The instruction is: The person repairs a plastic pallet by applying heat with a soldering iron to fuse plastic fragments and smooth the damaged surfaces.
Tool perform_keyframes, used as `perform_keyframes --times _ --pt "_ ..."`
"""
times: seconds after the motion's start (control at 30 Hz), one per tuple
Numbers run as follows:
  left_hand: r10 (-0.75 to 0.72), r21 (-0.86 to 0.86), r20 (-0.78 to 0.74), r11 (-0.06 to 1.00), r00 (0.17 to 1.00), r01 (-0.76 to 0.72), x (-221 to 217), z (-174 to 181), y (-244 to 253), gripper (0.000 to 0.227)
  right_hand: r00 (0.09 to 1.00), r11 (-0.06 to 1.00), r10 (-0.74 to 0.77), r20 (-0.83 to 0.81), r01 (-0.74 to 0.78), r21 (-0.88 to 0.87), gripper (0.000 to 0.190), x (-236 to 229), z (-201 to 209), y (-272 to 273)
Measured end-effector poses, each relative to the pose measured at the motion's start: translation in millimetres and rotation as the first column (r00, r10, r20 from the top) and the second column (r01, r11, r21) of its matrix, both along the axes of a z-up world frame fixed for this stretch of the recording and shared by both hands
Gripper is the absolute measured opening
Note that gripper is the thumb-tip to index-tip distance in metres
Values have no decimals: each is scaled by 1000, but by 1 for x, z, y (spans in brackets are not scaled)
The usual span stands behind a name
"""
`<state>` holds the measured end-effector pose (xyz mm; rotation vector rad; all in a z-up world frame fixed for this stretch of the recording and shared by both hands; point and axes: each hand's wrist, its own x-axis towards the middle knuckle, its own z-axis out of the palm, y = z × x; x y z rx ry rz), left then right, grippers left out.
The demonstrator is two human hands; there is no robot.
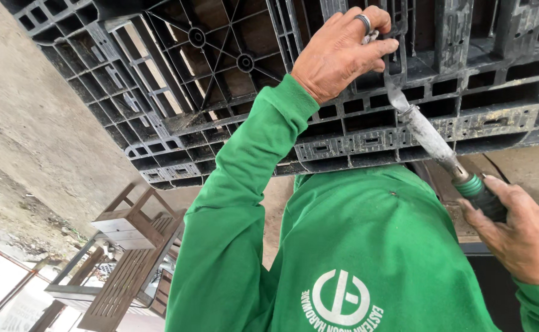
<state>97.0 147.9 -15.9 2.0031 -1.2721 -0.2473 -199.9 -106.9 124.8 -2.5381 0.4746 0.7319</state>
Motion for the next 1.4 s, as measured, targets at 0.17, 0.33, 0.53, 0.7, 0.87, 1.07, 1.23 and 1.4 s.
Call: perform_keyframes --times 0.17,0.33,0.53,0.7,0.87,1.07,1.23,1.4 --pt "28 27 5 999 1000 -29 0 -2 0 36 995 989 -61 74 50 141 53 -7 -16 -17" --pt "40 39 19 998 999 -41 0 -3 -2 35 997 987 -33 66 22 158 55 -7 -22 -30" --pt "27 24 -1 999 1000 -27 3 -7 -1 35 996 976 33 82 -50 214 61 1 -30 -42" --pt "31 32 -2 999 1000 -31 2 -9 -1 36 995 966 41 95 -64 252 59 0 -35 -50" --pt "54 8 -42 999 998 -54 0 -10 -2 36 991 968 66 116 -91 235 61 -5 -43 -60" --pt "49 -35 -63 998 997 -52 2 -14 -2 35 991 964 77 -109 -46 262 38 11 -45 -69" --pt "26 2 -31 1000 999 -26 3 -9 2 30 983 974 19 -183 24 227 34 32 -37 -74" --pt "45 -92 51 995 998 -40 1 -1 2 51 992 987 119 -43 -114 114 53 44 -32 -89"
